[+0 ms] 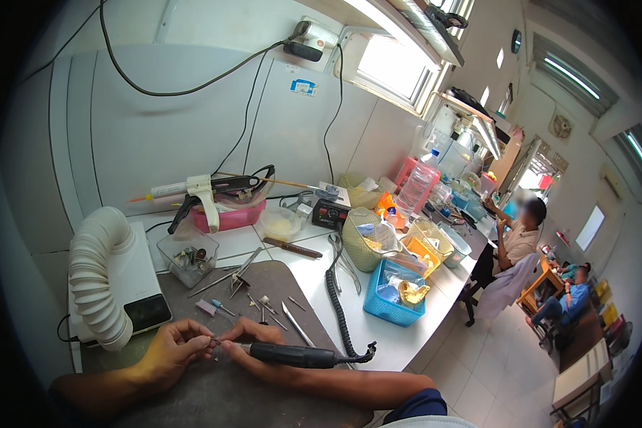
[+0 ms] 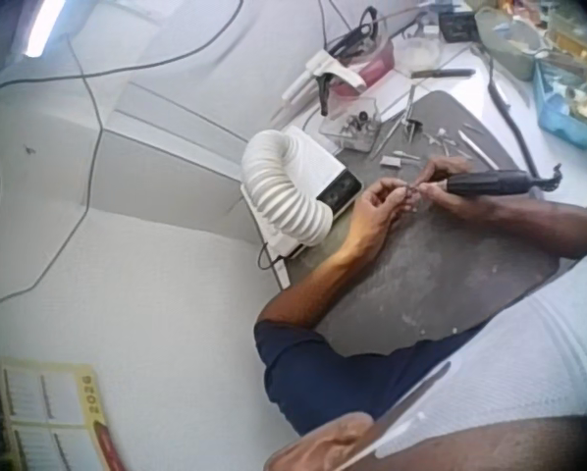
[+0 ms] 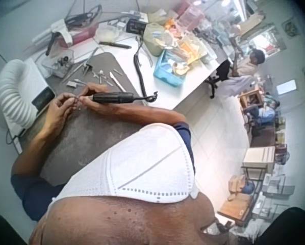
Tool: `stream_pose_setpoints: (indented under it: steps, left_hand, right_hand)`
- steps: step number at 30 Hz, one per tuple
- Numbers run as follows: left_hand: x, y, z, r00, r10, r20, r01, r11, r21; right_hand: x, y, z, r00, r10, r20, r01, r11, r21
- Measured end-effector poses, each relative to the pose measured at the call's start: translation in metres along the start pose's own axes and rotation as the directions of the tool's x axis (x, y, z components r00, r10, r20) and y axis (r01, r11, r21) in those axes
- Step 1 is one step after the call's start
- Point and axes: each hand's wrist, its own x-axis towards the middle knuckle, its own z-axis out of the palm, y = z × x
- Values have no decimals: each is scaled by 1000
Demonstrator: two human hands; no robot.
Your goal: The person uses a rotary handpiece to grind and shape a small, light-colored dental prosthesis. They frequently pause to inspect the object, switch between different rotary bits, and use a brush to clean debris from the workpiece.
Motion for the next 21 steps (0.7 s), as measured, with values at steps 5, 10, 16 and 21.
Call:
stream_pose_setpoints:
  steps: [5, 10, 16, 21]
  left_hand:
    - [-3, 1, -1, 1000, 1, -17, -2, 1000, -8]
    - [-4, 2, 0, 1000, 9, -16, -9, 1000, 2]
    - [-1, 0, -2, 999, 15, -33, -15, 1000, 3]
    - [4, 0, 4, 1000, 0, -29, 1, 1000, 27]
  right_hand:
    - [2, 5, 2, 999, -14, 29, 12, 998, 59]
    - [4, 1, 2, 998, -58, 11, 57, 996, 67]
    - [5, -5, 0, 999, -39, -1, 39, 998, 57]
    - [0, -8, -7, 999, -38, -23, 39, 998, 44]
